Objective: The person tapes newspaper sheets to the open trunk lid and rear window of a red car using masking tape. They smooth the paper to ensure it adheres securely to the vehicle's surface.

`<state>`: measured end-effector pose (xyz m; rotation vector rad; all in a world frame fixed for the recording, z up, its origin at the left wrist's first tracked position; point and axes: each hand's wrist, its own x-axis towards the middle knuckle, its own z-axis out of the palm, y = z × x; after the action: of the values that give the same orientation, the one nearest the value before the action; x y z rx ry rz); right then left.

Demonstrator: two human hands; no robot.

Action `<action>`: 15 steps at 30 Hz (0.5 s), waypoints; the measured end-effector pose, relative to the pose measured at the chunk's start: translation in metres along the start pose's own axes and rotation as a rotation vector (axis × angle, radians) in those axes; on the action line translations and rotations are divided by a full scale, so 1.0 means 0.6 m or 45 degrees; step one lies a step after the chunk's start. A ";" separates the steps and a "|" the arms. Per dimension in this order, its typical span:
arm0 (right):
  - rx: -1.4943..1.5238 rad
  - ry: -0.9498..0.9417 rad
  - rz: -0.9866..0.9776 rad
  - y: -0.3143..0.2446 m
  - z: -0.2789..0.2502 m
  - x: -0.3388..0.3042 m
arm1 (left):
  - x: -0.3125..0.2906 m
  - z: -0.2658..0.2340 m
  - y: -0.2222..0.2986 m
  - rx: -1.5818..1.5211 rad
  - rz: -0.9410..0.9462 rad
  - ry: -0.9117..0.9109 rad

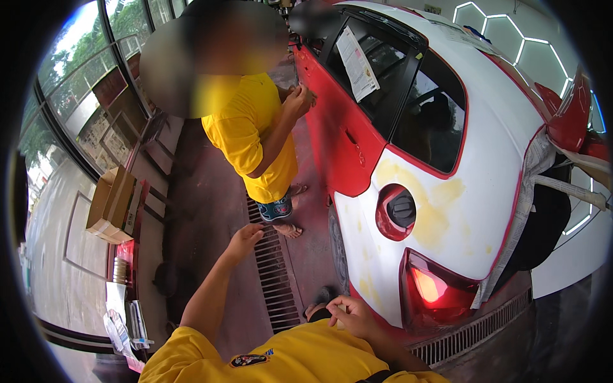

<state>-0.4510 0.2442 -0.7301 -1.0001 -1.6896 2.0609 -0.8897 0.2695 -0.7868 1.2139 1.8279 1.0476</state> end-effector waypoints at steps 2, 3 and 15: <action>0.009 0.067 0.015 -0.012 -0.004 0.036 | 0.080 0.067 0.177 -0.138 0.122 -0.244; 0.069 0.098 0.000 -0.020 -0.004 0.055 | 0.117 0.101 0.226 -0.094 0.307 -0.282; 0.012 0.479 -0.270 -0.237 -0.115 0.267 | 0.688 0.127 0.545 -0.409 0.627 -0.308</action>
<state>-0.5474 0.4325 -0.6530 -1.0739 -1.5151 1.6268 -0.8321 0.7535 -0.5733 1.5465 1.1466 1.3308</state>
